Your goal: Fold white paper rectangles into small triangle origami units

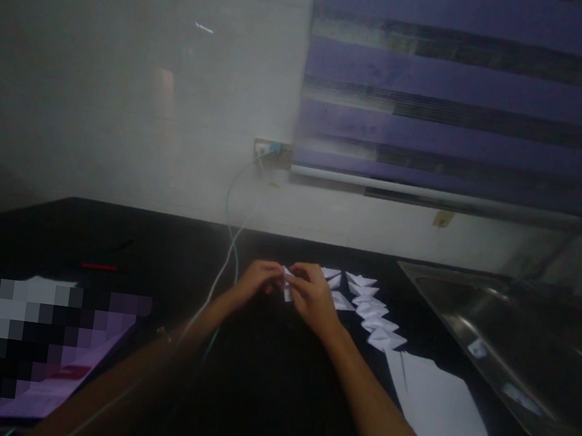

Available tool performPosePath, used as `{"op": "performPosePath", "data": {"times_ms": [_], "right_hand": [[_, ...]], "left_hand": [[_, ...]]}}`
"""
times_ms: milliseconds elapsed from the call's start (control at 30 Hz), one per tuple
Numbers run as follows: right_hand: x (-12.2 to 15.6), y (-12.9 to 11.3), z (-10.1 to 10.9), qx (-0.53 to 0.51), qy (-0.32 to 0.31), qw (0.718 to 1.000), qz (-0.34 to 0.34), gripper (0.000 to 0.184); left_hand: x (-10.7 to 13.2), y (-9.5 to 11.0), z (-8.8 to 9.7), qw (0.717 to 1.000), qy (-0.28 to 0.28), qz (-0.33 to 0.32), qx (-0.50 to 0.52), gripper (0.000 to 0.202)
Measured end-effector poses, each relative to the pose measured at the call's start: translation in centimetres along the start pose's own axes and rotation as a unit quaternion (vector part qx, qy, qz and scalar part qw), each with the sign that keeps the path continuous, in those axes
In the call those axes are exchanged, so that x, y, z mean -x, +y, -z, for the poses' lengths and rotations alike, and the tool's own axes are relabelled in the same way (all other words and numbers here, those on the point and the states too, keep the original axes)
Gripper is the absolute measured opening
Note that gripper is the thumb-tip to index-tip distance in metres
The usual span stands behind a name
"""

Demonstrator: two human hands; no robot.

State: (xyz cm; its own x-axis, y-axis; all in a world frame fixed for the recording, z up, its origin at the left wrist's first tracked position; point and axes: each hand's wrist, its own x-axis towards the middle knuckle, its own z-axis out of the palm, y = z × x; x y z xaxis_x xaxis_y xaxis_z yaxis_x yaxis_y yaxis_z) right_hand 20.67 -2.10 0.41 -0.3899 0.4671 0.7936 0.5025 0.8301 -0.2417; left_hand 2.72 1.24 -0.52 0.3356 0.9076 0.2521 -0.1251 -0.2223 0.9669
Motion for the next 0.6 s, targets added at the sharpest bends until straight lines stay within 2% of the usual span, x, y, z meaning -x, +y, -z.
{"op": "performPosePath", "data": {"times_ms": [167, 367, 600], "right_hand": [[-0.3, 0.0, 0.3, 0.012, -0.032, 0.999, 0.040, 0.036], [-0.5, -0.3, 0.4, 0.003, -0.033, 0.998, 0.046, 0.033], [-0.4, -0.3, 0.3, 0.011, -0.038, 0.997, 0.062, 0.032]], "left_hand": [[0.4, 0.6, -0.1, 1.000, 0.001, 0.013, 0.009, 0.027], [0.9, 1.4, -0.2, 1.000, -0.018, 0.011, 0.006, 0.026], [0.6, 0.4, 0.3, 0.999, -0.003, -0.007, -0.042, 0.024]]}}
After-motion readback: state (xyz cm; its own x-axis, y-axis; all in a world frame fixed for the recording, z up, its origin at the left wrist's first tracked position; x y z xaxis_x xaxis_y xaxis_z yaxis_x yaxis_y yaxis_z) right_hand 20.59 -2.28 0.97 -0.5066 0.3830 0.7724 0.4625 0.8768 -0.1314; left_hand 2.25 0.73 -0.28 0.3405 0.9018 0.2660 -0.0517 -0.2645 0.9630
